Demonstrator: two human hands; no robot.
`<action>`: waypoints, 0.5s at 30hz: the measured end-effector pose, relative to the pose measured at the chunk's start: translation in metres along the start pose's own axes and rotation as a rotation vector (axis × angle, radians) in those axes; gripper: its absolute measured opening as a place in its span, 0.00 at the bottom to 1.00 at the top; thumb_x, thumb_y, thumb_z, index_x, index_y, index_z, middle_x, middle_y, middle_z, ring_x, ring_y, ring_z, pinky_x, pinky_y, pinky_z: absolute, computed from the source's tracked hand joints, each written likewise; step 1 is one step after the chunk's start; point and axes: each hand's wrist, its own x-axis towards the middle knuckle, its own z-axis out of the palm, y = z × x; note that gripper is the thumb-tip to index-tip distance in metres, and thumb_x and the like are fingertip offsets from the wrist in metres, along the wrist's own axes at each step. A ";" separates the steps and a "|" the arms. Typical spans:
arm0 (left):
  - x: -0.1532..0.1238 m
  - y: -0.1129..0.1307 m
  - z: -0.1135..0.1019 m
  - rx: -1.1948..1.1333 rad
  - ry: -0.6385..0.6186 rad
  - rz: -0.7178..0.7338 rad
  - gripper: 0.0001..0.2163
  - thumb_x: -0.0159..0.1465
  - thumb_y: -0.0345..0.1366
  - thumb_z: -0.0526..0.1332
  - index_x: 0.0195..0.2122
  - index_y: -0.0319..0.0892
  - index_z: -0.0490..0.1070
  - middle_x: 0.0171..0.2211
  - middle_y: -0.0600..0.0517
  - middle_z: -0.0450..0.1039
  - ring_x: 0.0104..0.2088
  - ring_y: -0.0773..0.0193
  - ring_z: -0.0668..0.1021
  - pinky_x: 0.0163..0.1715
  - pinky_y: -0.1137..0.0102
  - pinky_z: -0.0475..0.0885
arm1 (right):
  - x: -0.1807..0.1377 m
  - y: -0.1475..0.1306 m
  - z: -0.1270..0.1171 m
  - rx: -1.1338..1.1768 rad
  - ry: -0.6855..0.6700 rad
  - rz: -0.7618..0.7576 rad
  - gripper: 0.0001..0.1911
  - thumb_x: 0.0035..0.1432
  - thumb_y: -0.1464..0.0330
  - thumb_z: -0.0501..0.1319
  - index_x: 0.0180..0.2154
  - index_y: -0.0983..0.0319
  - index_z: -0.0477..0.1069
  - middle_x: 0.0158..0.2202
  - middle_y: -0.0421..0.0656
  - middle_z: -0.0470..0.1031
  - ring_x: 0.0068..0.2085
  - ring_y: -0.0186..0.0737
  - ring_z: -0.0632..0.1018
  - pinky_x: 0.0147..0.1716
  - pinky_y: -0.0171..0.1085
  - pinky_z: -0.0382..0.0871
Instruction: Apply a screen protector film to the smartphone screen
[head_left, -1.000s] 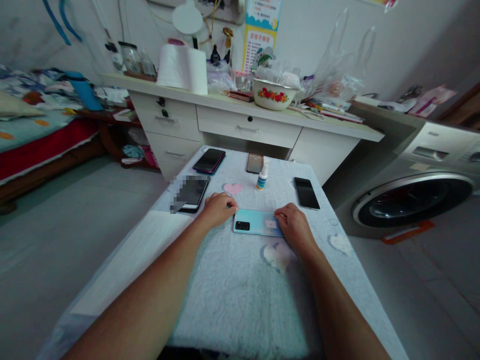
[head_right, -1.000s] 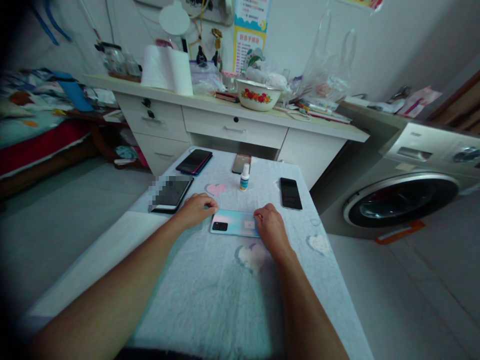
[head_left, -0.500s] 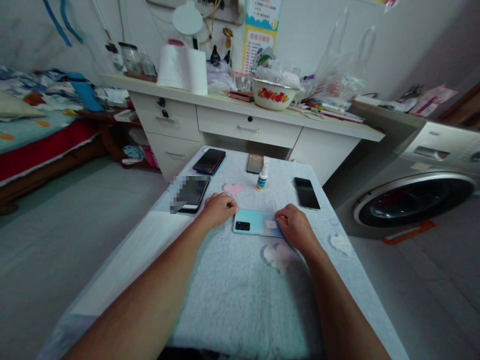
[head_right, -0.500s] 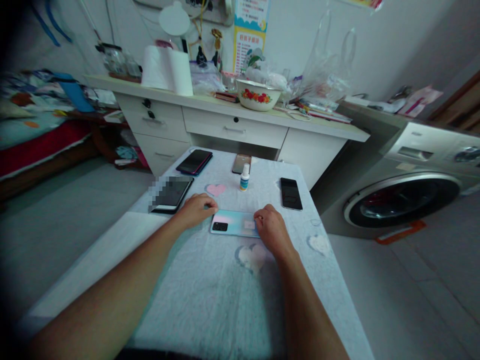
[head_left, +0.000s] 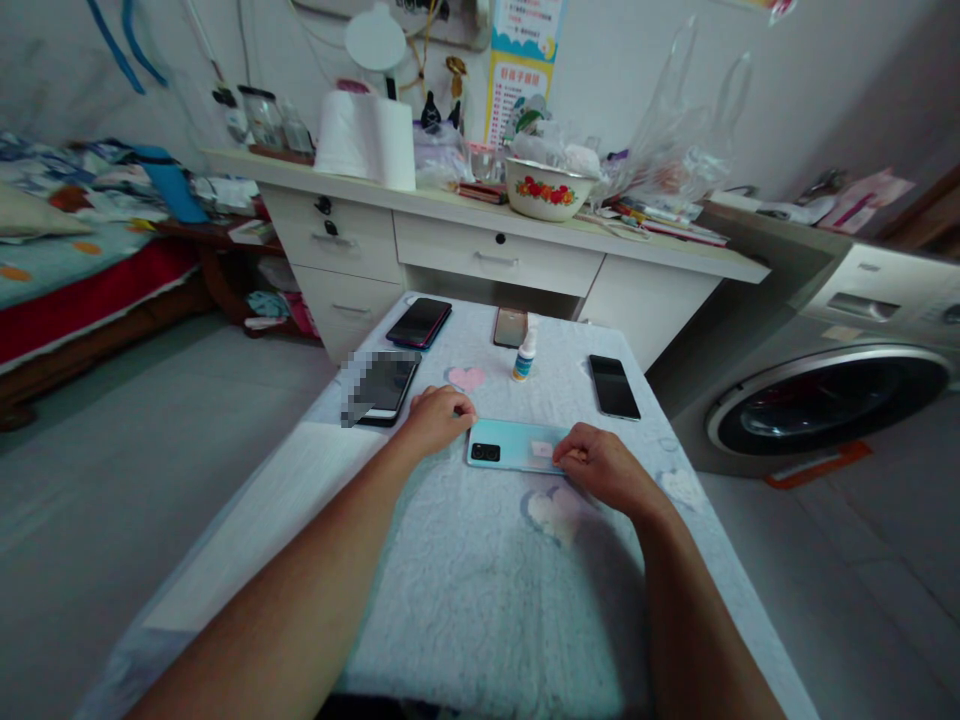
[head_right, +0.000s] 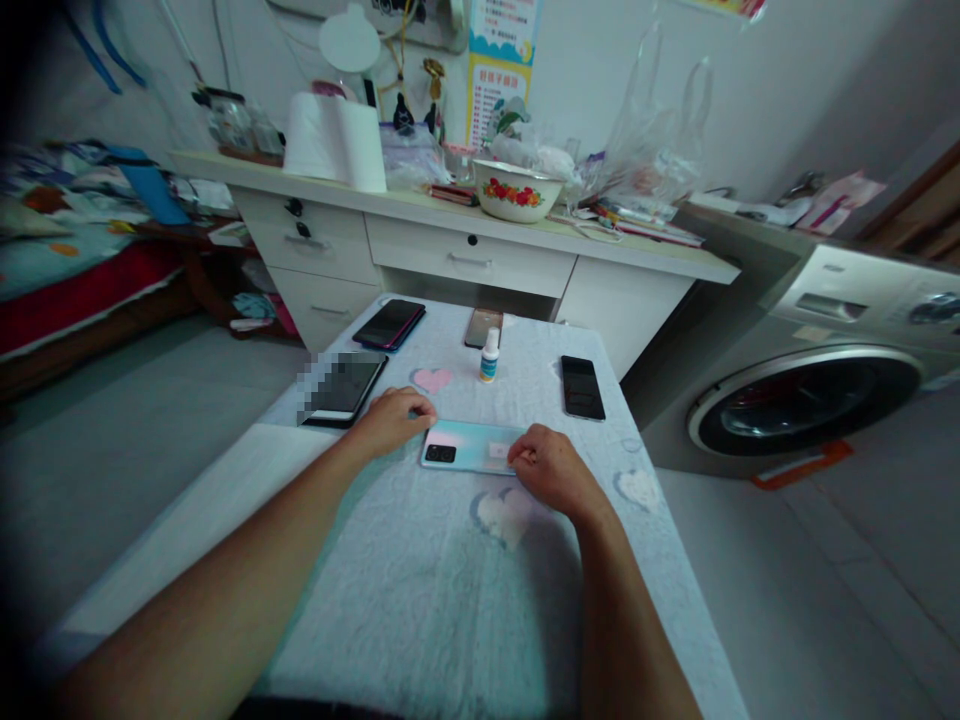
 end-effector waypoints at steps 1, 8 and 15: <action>0.000 0.000 0.000 -0.003 0.000 0.001 0.08 0.57 0.39 0.59 0.32 0.46 0.78 0.39 0.52 0.77 0.44 0.56 0.74 0.46 0.63 0.65 | -0.001 0.000 -0.001 0.006 -0.010 0.009 0.12 0.50 0.78 0.56 0.30 0.61 0.78 0.32 0.42 0.75 0.30 0.33 0.73 0.31 0.32 0.63; 0.000 0.003 -0.001 -0.006 -0.005 -0.006 0.08 0.58 0.38 0.59 0.32 0.45 0.78 0.39 0.51 0.77 0.44 0.56 0.74 0.46 0.63 0.65 | 0.001 0.002 0.001 -0.002 0.017 0.016 0.11 0.50 0.77 0.57 0.30 0.62 0.78 0.32 0.43 0.75 0.31 0.35 0.74 0.32 0.32 0.64; -0.001 0.003 -0.002 -0.008 -0.007 -0.012 0.08 0.57 0.38 0.59 0.31 0.46 0.78 0.39 0.52 0.78 0.44 0.57 0.74 0.45 0.64 0.65 | 0.009 0.005 0.010 -0.088 0.167 -0.004 0.09 0.55 0.74 0.58 0.32 0.63 0.78 0.34 0.44 0.74 0.35 0.36 0.74 0.37 0.33 0.64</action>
